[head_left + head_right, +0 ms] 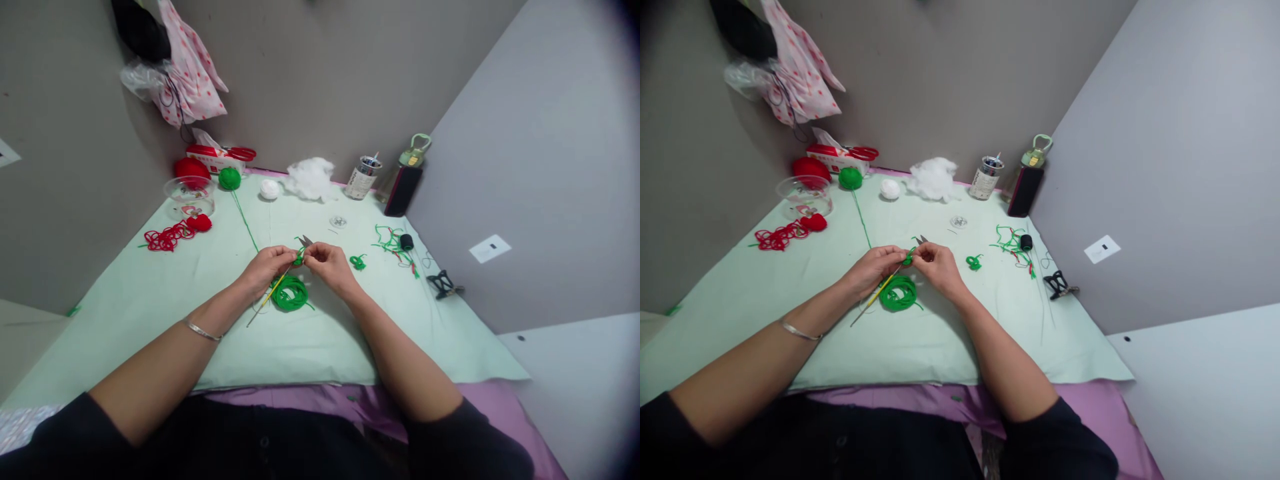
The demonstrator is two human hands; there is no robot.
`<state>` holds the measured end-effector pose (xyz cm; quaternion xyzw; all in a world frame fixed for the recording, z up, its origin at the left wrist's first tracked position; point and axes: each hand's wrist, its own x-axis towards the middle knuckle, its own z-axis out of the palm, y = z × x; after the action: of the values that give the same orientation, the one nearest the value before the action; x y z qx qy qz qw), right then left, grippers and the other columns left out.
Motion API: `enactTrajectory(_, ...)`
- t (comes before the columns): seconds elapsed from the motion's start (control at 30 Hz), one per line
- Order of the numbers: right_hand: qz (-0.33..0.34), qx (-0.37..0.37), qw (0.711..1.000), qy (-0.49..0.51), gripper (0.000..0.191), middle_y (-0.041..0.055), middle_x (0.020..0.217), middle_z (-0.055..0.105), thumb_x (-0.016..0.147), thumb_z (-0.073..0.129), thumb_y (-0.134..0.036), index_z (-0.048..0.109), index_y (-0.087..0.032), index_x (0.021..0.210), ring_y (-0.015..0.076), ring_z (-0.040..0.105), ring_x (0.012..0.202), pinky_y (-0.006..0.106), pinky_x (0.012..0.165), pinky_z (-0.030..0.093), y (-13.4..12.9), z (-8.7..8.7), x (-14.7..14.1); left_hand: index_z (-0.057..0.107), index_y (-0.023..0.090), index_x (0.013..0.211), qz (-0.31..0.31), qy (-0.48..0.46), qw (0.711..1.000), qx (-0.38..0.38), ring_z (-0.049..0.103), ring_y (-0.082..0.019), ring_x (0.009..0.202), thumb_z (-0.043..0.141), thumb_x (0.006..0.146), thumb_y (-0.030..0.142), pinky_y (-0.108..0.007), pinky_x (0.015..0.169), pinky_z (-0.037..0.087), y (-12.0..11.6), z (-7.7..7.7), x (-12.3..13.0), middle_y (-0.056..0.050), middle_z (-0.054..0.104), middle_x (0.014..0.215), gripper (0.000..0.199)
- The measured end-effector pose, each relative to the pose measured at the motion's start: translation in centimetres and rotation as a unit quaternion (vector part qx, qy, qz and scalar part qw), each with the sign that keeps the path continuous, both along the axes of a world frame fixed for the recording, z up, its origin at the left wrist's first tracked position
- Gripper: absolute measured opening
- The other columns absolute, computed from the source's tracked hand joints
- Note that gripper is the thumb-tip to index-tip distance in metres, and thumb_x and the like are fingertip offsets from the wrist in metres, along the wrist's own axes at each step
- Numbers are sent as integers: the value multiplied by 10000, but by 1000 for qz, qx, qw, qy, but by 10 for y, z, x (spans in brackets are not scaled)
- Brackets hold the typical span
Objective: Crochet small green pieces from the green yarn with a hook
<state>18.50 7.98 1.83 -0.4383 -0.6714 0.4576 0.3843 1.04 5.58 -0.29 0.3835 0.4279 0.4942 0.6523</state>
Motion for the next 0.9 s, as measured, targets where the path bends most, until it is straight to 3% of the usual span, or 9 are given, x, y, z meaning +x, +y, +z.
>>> enactTrajectory(0.13,4,-22,1000,15,145,-28,630,598,695,638,-340,635,-195,708,112,506,564,256,557,409,1,1,1,724,133,770,-7,-24,1000,-13,724,-164,753,877,750,279,-311,800,602,-1,4,0,-52,756,799,213)
enactTrajectory(0.57,18,-22,999,14,218,-6,687,657,743,692,-393,704,-178,782,110,509,575,260,563,410,-1,5,1,748,122,808,-12,-33,999,-27,737,-140,702,894,765,274,-268,765,609,-2,6,-2,-51,762,792,215)
enactTrajectory(0.9,0,-1,1000,-25,192,-12,674,640,738,695,-370,702,-180,765,123,502,615,271,601,393,-3,1,0,739,146,768,11,0,1000,6,718,-163,722,947,654,336,-326,801,597,-4,6,1,-31,764,809,304)
